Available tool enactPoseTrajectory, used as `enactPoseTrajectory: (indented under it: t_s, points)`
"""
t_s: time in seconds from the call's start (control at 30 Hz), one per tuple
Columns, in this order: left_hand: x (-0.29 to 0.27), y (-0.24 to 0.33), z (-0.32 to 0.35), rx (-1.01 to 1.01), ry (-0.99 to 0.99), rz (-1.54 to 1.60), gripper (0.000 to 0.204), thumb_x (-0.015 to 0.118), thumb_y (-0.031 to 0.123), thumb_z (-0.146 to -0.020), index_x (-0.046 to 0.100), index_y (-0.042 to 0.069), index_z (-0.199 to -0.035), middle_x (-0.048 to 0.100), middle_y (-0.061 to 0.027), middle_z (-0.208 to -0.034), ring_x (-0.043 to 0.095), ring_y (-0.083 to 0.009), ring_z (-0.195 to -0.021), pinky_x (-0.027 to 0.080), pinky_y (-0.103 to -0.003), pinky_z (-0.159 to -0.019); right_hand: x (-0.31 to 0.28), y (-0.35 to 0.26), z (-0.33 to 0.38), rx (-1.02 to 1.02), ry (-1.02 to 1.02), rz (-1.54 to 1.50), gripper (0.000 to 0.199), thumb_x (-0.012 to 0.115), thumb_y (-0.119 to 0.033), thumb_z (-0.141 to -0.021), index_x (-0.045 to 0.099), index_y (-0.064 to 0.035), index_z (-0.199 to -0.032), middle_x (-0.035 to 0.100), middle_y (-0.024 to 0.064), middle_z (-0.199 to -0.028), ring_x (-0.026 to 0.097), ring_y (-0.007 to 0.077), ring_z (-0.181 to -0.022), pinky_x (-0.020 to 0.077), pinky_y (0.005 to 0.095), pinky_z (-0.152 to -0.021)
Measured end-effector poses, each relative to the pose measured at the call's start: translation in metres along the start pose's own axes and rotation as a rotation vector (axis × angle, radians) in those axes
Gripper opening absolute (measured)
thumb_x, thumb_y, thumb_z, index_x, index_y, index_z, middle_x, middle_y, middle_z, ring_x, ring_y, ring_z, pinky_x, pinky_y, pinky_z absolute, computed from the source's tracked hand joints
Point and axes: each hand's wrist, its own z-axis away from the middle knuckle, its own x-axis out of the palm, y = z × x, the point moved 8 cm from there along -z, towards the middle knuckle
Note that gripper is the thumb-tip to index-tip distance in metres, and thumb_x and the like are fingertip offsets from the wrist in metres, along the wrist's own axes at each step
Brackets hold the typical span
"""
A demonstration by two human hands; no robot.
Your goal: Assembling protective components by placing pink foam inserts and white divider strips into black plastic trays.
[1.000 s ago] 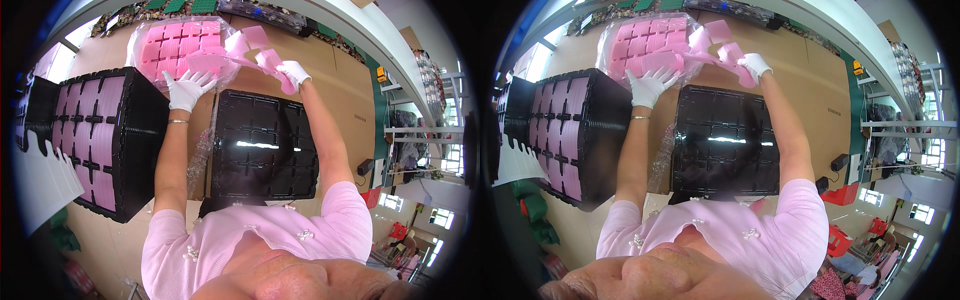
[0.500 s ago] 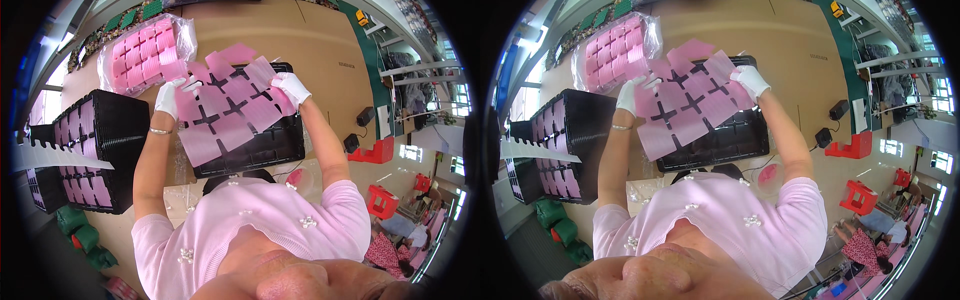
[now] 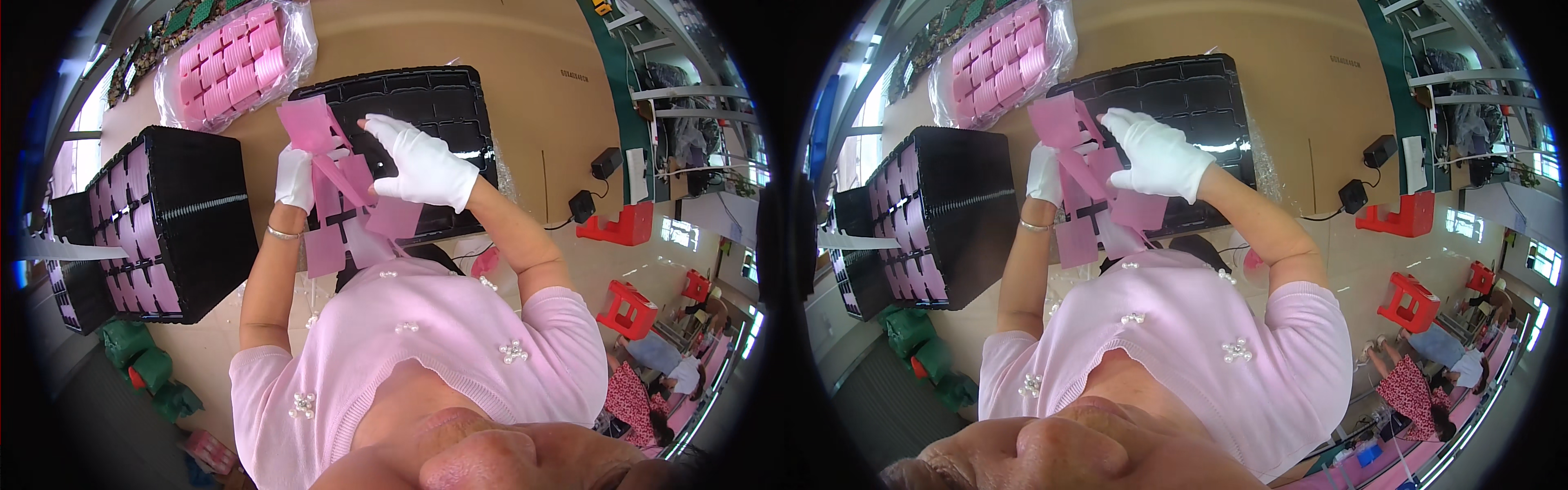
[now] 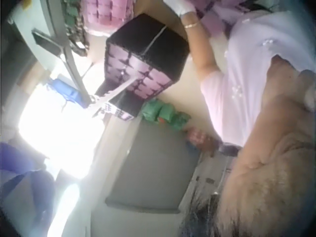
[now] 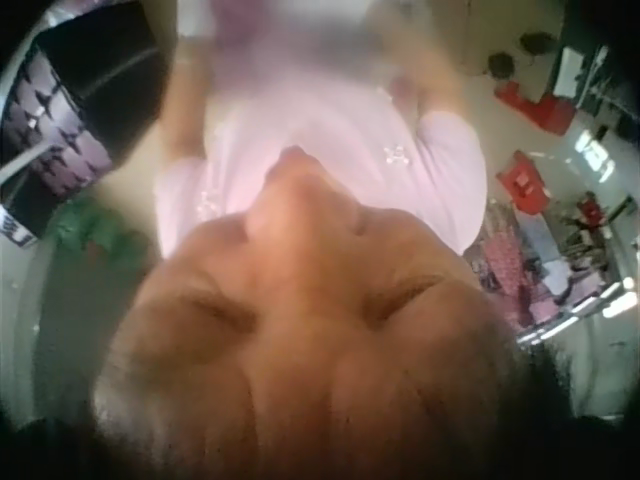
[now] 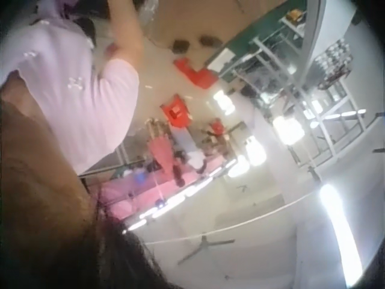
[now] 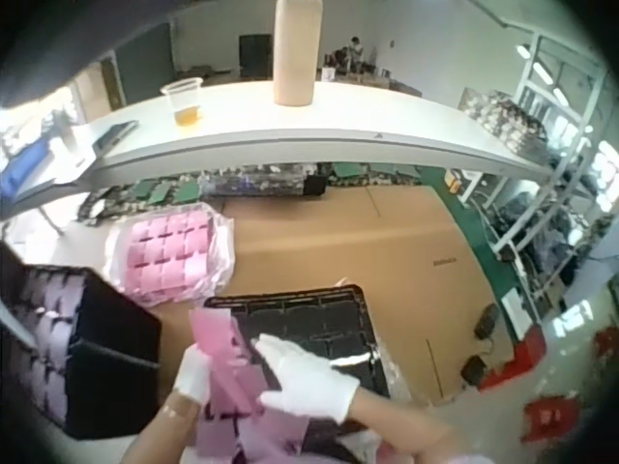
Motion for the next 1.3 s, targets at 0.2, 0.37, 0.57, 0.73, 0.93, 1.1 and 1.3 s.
enactPoseTrajectory:
  t_s: [0.2, 0.37, 0.57, 0.73, 0.93, 1.1, 1.3]
  points:
    - [0.004, -0.008, -0.001, 0.113, -0.027, 0.13, 0.031, 0.049, 0.004, -0.09, 0.054, -0.004, -0.12, 0.065, -0.014, -0.103, 0.066, -0.0254, -0.089, 0.056, -0.035, -0.078, 0.003, -0.027, -0.034, 0.111, 0.0, -0.19, 0.084, 0.074, -0.057, -0.07, 0.053, 0.0075, -0.118, 0.065, 0.0224, -0.107, 0.065, 0.0364, -0.094, 0.05, 0.0404, -0.086]
    - [0.013, -0.005, 0.007, 0.262, 0.064, -0.101, 0.026, 0.054, 0.003, -0.092, 0.056, -0.003, -0.117, 0.065, -0.0079, -0.102, 0.064, -0.0145, -0.085, 0.053, -0.026, -0.074, 0.009, -0.027, -0.058, 0.245, 0.044, -0.001, 0.072, 0.071, -0.057, -0.072, 0.056, 0.0059, -0.104, 0.066, 0.023, -0.091, 0.065, 0.039, -0.087, 0.0502, 0.0435, -0.082]
    - [0.014, -0.018, 0.003, 0.2, 0.18, -0.045, 0.023, 0.06, 0.002, -0.089, 0.061, -0.002, -0.112, 0.067, -0.0061, -0.096, 0.063, -0.0119, -0.086, 0.051, -0.023, -0.072, 0.02, -0.001, -0.053, 0.277, 0.153, -0.01, 0.045, 0.067, -0.035, -0.078, 0.059, 0.0023, -0.102, 0.067, 0.0229, -0.092, 0.065, 0.0387, -0.087, 0.0506, 0.0448, -0.08]
    - [0.025, -0.001, 0.013, 0.106, 0.182, -0.11, 0.019, 0.059, 0.013, -0.093, 0.061, -0.001, -0.106, 0.069, -0.0102, -0.091, 0.067, -0.0186, -0.079, 0.053, -0.028, -0.067, 0.03, 0.057, -0.032, 0.293, 0.348, -0.408, 0.025, 0.062, -0.011, -0.083, 0.059, 0.0011, -0.105, 0.067, 0.0144, -0.089, 0.068, 0.0224, -0.081, 0.053, 0.0348, -0.067]
    - [0.003, 0.016, 0.01, 0.039, 0.18, -0.175, 0.023, 0.058, 0.02, -0.094, 0.061, 0.0, -0.104, 0.069, -0.0131, -0.092, 0.069, -0.0237, -0.077, 0.055, -0.031, -0.066, 0.02, 0.16, 0.033, 0.501, 0.389, -1.165, 0.013, 0.059, -0.008, -0.09, 0.061, -0.0009, -0.1, 0.065, 0.0078, -0.089, 0.067, 0.0172, -0.078, 0.0589, 0.0316, -0.061]
    - [0.003, 0.009, 0.007, 0.016, 0.104, -0.249, 0.026, 0.063, 0.02, -0.092, 0.063, -0.001, -0.107, 0.068, -0.0094, -0.097, 0.068, -0.0205, -0.081, 0.054, -0.03, -0.071, 0.005, 0.196, 0.055, 0.515, 0.412, -1.282, 0.01, 0.06, -0.011, -0.091, 0.061, -0.0031, -0.096, 0.064, 0.0048, -0.088, 0.065, 0.0169, -0.076, 0.0582, 0.0354, -0.069]
    - [0.007, 0.024, 0.02, 0.047, 0.056, -0.294, 0.024, 0.065, 0.016, -0.091, 0.065, -0.003, -0.105, 0.068, -0.0084, -0.096, 0.066, -0.0163, -0.08, 0.053, -0.026, -0.072, -0.016, 0.207, 0.063, 0.41, 0.26, -1.191, 0.017, 0.065, -0.011, -0.088, 0.065, -0.0014, -0.101, 0.067, 0.0046, -0.092, 0.067, 0.0172, -0.079, 0.057, 0.0321, -0.074]
